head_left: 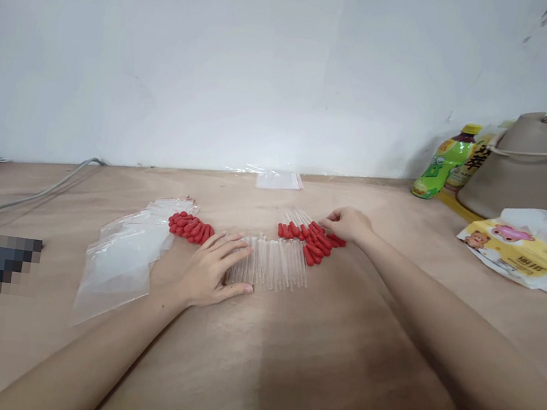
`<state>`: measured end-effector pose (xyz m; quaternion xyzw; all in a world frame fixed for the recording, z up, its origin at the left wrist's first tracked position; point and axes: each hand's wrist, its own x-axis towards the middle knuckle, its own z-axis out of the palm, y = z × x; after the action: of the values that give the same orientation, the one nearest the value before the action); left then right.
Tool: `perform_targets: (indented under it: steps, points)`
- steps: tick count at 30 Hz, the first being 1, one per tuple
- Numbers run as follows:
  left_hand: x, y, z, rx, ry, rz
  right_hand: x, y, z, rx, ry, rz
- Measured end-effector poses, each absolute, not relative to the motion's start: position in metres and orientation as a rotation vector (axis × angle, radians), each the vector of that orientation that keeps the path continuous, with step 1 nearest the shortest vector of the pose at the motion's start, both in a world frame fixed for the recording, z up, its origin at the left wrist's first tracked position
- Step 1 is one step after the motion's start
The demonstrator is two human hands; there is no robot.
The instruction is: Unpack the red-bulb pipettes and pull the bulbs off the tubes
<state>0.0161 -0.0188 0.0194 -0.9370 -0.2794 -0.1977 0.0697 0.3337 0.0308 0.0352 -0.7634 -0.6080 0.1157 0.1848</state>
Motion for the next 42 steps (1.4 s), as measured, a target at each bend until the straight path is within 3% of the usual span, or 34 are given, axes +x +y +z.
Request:
perform_targets:
  steps: [8, 15, 18, 20, 25, 32, 42]
  points:
    - [0.02, -0.016, 0.018, -2.753, -0.785, -0.96, 0.321, 0.042, 0.036, -2.251, -1.736, 0.572]
    - [0.018, -0.021, 0.017, -2.554, -0.636, -1.285, 0.315, 0.034, 0.049, -2.207, -1.671, 0.451]
    - [0.021, -0.022, 0.018, -2.503, -0.661, -1.295, 0.312, 0.014, 0.055, -2.021, -1.665, 0.239]
    - [0.023, -0.023, 0.018, -2.463, -0.696, -1.301, 0.31, -0.007, 0.052, -1.653, -1.732, -0.009]
    - [0.036, -0.031, 0.015, -2.453, -0.691, -1.267, 0.305, -0.058, 0.02, -1.108, -1.932, -0.416]
    - [0.06, -0.045, 0.016, -2.56, -0.534, -0.909, 0.29, -0.077, -0.002, -0.858, -2.103, -0.403]
    - [0.068, -0.044, 0.011, -2.591, -0.423, -0.947, 0.28, -0.073, 0.001, -0.854, -2.145, -0.457]
